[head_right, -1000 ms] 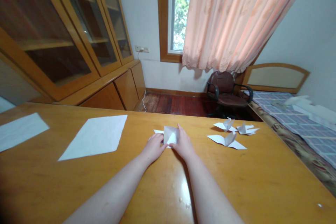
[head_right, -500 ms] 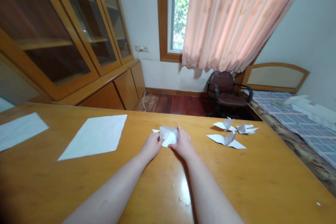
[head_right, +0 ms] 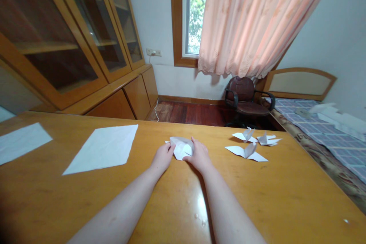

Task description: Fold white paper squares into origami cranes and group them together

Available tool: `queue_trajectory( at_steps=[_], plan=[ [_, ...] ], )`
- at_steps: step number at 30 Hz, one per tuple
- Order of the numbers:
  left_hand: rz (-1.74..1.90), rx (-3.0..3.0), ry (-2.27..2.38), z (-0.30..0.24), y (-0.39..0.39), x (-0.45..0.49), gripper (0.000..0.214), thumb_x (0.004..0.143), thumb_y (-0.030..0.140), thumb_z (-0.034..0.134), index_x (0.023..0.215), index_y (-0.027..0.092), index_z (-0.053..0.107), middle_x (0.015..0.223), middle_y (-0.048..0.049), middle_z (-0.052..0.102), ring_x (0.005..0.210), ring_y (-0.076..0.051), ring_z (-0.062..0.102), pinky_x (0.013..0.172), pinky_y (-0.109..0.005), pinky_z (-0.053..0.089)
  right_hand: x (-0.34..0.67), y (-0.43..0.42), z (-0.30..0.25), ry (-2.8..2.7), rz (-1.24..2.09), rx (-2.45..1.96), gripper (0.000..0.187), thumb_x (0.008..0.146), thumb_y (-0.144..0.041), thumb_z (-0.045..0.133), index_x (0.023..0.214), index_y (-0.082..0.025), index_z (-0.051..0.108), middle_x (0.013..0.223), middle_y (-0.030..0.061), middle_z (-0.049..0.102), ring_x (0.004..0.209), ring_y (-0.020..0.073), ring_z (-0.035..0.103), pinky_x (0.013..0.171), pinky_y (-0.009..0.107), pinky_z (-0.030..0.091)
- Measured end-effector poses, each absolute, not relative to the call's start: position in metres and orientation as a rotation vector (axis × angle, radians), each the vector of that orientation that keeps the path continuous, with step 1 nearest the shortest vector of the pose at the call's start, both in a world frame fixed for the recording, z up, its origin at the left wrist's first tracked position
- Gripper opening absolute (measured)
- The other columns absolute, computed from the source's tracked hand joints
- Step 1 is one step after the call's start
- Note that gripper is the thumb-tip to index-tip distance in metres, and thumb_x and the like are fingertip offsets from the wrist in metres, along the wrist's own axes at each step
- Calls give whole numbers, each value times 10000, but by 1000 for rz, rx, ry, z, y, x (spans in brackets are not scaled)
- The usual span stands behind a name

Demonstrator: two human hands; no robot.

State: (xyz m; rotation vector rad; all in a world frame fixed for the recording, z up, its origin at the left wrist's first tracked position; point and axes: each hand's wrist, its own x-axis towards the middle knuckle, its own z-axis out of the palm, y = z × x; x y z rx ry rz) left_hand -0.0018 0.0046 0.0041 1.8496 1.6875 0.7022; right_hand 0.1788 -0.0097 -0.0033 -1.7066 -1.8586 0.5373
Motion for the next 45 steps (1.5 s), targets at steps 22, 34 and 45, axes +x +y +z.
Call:
queue_trajectory(
  at_steps=[22, 34, 45],
  plan=[
    [1238, 1412, 1571, 19, 1, -8, 300, 875, 391, 392, 763, 181, 574, 725, -14, 645, 696, -164, 596, 620, -238, 432, 177, -9, 2, -1939, 620, -1744, 760, 565, -344, 765, 1266, -205, 507, 1304, 89, 520, 1277, 286, 368, 1047, 405, 246],
    [843, 1707, 1663, -1, 9, -1, 160, 849, 263, 454, 855, 155, 572, 888, -93, 657, 836, -201, 604, 702, -277, 430, 176, -9, 7, -1998, 633, -1693, 705, 582, -335, 753, 1244, -253, 524, 1267, 83, 554, 1252, 290, 397, 1027, 437, 229],
    [808, 1631, 1743, 3, 9, -1, 218, 858, 214, 443, 1045, 153, 539, 1009, -110, 658, 914, -206, 617, 744, -278, 460, 174, -13, 9, -2005, 674, -1598, 696, 611, -279, 739, 1265, -299, 502, 1282, 56, 549, 1241, 267, 424, 1063, 487, 165]
  ],
)
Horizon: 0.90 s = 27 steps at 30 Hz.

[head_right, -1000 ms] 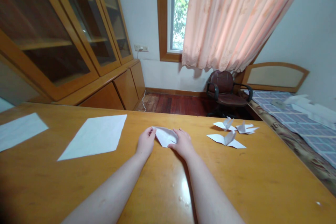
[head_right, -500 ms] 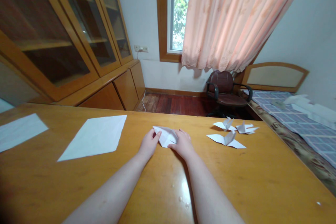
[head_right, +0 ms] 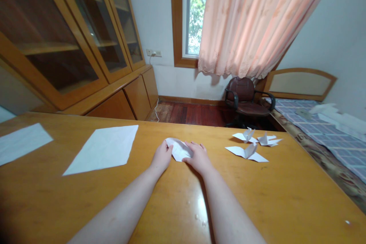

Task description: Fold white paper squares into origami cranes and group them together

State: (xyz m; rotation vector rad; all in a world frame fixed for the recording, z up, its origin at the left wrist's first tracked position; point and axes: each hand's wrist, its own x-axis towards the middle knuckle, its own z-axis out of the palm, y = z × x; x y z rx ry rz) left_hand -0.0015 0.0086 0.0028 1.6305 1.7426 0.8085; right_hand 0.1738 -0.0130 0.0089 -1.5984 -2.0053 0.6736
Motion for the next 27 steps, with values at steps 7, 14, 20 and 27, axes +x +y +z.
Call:
queue_trajectory(
  at_steps=[7, 14, 20, 27],
  plan=[
    [922, 1601, 1706, 1, 9, -2, 388, 831, 160, 463, 1219, 162, 455, 1123, -109, 626, 1014, -205, 592, 850, -301, 449, 177, -9, 1, -2034, 681, -1474, 590, 623, -220, 717, 1197, -245, 583, 1305, 73, 528, 1240, 244, 438, 1048, 425, 285],
    [976, 1574, 1621, -2, 9, -2, 369, 834, 180, 465, 1202, 187, 478, 1059, -91, 653, 944, -193, 617, 800, -293, 465, 174, -10, 6, -2077, 770, -1510, 399, 650, -249, 711, 1045, -289, 673, 1226, 39, 594, 1231, 271, 448, 1054, 504, 223],
    [842, 1632, 1578, 4, 2, -1, 320, 808, 271, 546, 1125, 227, 536, 949, -44, 688, 818, -171, 630, 715, -251, 453, 174, -14, 9, -2054, 784, -1518, 287, 665, -251, 704, 950, -294, 707, 1135, 19, 653, 1223, 255, 457, 1060, 486, 208],
    [620, 1864, 1652, 11, -1, 0, 289, 777, 440, 571, 943, 207, 618, 932, -69, 688, 844, -206, 624, 646, -242, 411, 172, -17, 11, -2108, 793, -1418, 272, 688, -199, 669, 933, -313, 701, 1075, -7, 681, 1192, 238, 492, 1048, 486, 219]
  ],
)
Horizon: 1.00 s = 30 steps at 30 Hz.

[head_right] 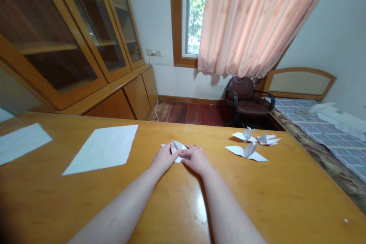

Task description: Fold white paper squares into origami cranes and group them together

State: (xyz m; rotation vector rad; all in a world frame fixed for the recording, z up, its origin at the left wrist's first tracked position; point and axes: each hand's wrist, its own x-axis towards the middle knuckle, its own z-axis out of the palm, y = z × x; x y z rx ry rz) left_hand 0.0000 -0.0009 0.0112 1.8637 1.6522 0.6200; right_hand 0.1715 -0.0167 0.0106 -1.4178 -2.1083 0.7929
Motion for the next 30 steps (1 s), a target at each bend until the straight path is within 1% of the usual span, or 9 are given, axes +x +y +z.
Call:
queue_trajectory(
  at_steps=[4, 8, 12, 15, 18, 20, 22, 26, 30],
  plan=[
    [557, 1858, 1712, 9, 3, 0, 267, 798, 385, 537, 942, 177, 625, 958, -108, 682, 867, -216, 625, 653, -247, 410, 172, -18, 10, -2112, 796, -1403, 250, 688, -228, 678, 926, -301, 703, 1080, 13, 680, 1188, 240, 497, 1044, 489, 217],
    [567, 1865, 1717, 6, 4, -1, 264, 814, 354, 506, 948, 165, 632, 956, -119, 682, 883, -219, 627, 678, -254, 418, 172, -18, 10, -2119, 802, -1390, 245, 694, -238, 677, 931, -295, 701, 1096, 15, 673, 1187, 232, 498, 1044, 483, 223],
    [574, 1846, 1711, 7, 3, 0, 256, 812, 341, 518, 968, 173, 632, 965, -109, 685, 897, -216, 628, 694, -252, 422, 172, -18, 10, -2096, 805, -1398, 301, 719, -235, 654, 1016, -279, 674, 1119, 30, 661, 1176, 222, 509, 1056, 481, 213],
    [618, 1850, 1694, 8, 2, 0, 231, 811, 323, 522, 965, 188, 629, 965, -87, 689, 885, -210, 629, 682, -248, 420, 172, -18, 10, -2084, 777, -1410, 351, 706, -232, 667, 1056, -271, 656, 1133, 35, 654, 1161, 227, 520, 1063, 479, 212],
    [623, 1847, 1695, 9, 1, 0, 221, 807, 317, 525, 951, 186, 630, 955, -89, 690, 875, -217, 629, 671, -251, 419, 172, -18, 9, -2086, 738, -1388, 353, 693, -231, 678, 1045, -251, 665, 1103, 44, 665, 1131, 224, 535, 1040, 439, 278],
    [614, 1839, 1687, 11, 0, 0, 219, 806, 312, 524, 947, 183, 631, 960, -94, 689, 882, -221, 628, 674, -252, 421, 172, -18, 9, -2069, 701, -1381, 335, 687, -235, 682, 1022, -231, 677, 1082, 58, 669, 1087, 216, 554, 997, 396, 342],
    [600, 1826, 1684, 13, 0, 0, 222, 807, 310, 524, 950, 179, 633, 974, -100, 687, 901, -225, 627, 688, -255, 426, 172, -18, 10, -2056, 673, -1392, 315, 683, -241, 685, 998, -225, 687, 1068, 61, 669, 1040, 211, 570, 961, 373, 378],
    [554, 1771, 1719, 18, -1, 1, 252, 810, 330, 529, 967, 168, 644, 1009, -122, 683, 950, -238, 617, 740, -268, 430, 172, -17, 13, -2054, 672, -1424, 273, 681, -234, 690, 954, -229, 694, 1008, 50, 678, 970, 206, 585, 917, 355, 403],
    [545, 1763, 1725, 18, -1, 2, 254, 810, 345, 530, 949, 173, 654, 1006, -117, 688, 957, -238, 617, 750, -269, 431, 171, -18, 15, -2053, 659, -1453, 211, 712, -253, 668, 919, -217, 692, 934, 48, 676, 904, 195, 587, 862, 331, 419]
  ],
)
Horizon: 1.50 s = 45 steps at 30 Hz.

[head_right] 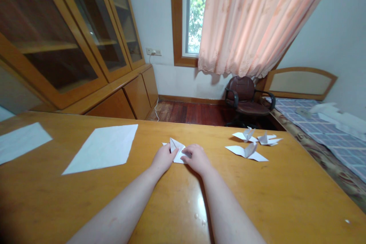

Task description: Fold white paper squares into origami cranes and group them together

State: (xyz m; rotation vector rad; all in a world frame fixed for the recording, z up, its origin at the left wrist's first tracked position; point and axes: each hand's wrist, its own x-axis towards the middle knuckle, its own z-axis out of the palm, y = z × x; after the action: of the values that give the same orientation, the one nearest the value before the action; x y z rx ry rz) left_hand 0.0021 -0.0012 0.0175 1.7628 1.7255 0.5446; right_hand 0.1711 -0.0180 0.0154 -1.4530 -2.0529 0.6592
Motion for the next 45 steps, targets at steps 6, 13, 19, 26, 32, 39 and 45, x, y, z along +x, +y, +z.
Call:
queue_trajectory(
  at_steps=[6, 13, 19, 26, 32, 39, 45],
  plan=[
    [563, 1779, 1731, 16, -2, 4, 261, 815, 343, 522, 972, 178, 649, 1009, -112, 687, 957, -236, 618, 757, -267, 432, 170, -19, 16, -2066, 642, -1448, 174, 748, -290, 640, 894, -206, 687, 888, 45, 668, 868, 186, 578, 828, 313, 418],
    [546, 1773, 1735, 17, -2, 3, 273, 808, 356, 529, 972, 176, 652, 1007, -117, 686, 962, -240, 615, 755, -270, 433, 170, -19, 17, -2059, 652, -1441, 203, 730, -279, 648, 918, -211, 680, 917, 48, 663, 888, 194, 571, 846, 330, 403],
    [533, 1788, 1734, 15, 0, 2, 258, 813, 348, 526, 964, 176, 645, 991, -116, 685, 938, -235, 622, 739, -267, 431, 170, -18, 14, -2062, 649, -1477, 362, 636, -250, 731, 992, -225, 670, 975, 48, 651, 941, 208, 561, 878, 342, 398],
    [603, 1825, 1699, 9, 1, 0, 203, 814, 314, 523, 910, 175, 634, 939, -95, 687, 875, -204, 623, 687, -247, 415, 172, -16, 8, -2102, 642, -1386, 155, 674, -267, 715, 828, -259, 725, 930, 26, 690, 918, 194, 577, 881, 344, 392],
    [690, 1795, 1693, 8, 2, 0, 220, 825, 353, 510, 854, 172, 633, 863, -81, 689, 783, -187, 619, 611, -235, 381, 171, -17, 11, -2167, 676, -1301, 63, 691, -276, 708, 752, -272, 723, 834, -12, 711, 848, 178, 592, 858, 328, 387],
    [716, 1797, 1643, 13, 1, 0, 225, 829, 339, 508, 870, 165, 644, 870, -75, 690, 796, -186, 616, 634, -233, 385, 172, -16, 8, -1987, 610, -1461, 197, 738, -255, 639, 921, -195, 679, 865, 53, 673, 808, 177, 580, 754, 294, 421],
    [776, 1820, 1444, 10, 0, 4, 218, 805, 346, 521, 826, 169, 647, 799, -28, 677, 736, -163, 592, 635, -236, 397, 172, -15, 10, -1999, 589, -1506, 205, 767, -306, 615, 930, -195, 671, 884, 54, 678, 829, 188, 573, 767, 297, 400]
  ],
)
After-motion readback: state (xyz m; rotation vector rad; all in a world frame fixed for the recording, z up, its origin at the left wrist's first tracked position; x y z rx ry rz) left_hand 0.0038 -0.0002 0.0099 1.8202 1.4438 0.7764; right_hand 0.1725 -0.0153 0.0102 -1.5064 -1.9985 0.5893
